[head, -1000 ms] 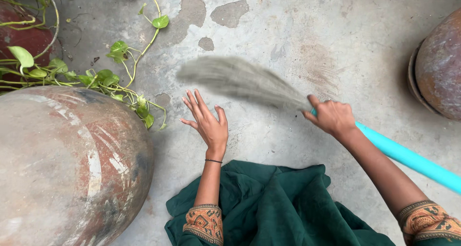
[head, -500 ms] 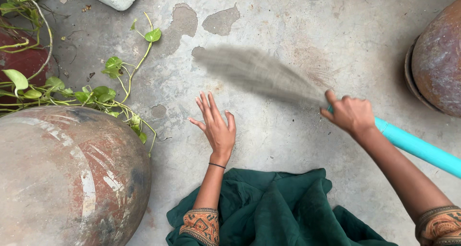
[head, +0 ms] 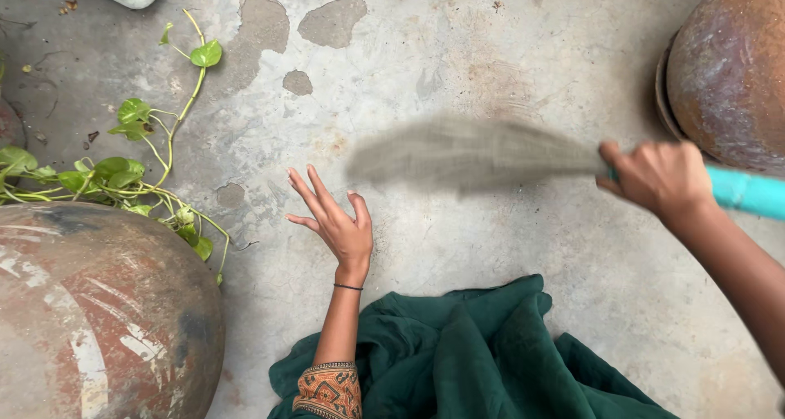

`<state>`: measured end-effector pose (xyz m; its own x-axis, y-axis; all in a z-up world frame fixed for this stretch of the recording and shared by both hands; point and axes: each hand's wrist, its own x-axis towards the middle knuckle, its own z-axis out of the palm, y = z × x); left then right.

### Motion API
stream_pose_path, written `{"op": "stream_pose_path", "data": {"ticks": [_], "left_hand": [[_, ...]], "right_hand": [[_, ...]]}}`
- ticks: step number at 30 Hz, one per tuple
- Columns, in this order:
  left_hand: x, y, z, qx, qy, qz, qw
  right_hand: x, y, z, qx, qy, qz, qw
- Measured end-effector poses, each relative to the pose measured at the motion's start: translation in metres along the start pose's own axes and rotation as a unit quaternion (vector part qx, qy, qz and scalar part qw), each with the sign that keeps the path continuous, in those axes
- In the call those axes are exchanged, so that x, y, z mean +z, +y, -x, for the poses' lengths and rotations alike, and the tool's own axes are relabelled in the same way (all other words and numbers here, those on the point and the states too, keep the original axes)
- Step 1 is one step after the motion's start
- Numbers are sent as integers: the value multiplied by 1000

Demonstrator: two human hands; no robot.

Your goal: The person sweeps a concrete floor with a broom and moves a large clay pot to another location.

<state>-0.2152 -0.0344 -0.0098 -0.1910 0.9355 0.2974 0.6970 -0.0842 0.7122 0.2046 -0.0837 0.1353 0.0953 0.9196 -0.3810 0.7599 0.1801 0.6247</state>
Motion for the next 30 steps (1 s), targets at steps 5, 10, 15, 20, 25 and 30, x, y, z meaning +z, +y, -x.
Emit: {"op": "stream_pose_path", "data": {"ticks": [5,10,15,20,25,30], "left_hand": [[4,-3,-13,4,5,12,1000],[-9,-23,-35,-12,37,8,999],[0,-25,-19,-33,26,30,999],[22,-9,4,-1,-20,25,999],[26,-5,7,28,-45,27,998],[15,-6,12,30,-18,56,998]], "right_hand": [[-63,18,-41,100,132,-12,986],[10,34,60,-89,-39,119,988],[159,108,65,-152,-20,239,959],[48,84,1,121,33,169,978],[-67,23,42,152,17,64,986],[-2,-52,95,-208,226,54,950]]}}
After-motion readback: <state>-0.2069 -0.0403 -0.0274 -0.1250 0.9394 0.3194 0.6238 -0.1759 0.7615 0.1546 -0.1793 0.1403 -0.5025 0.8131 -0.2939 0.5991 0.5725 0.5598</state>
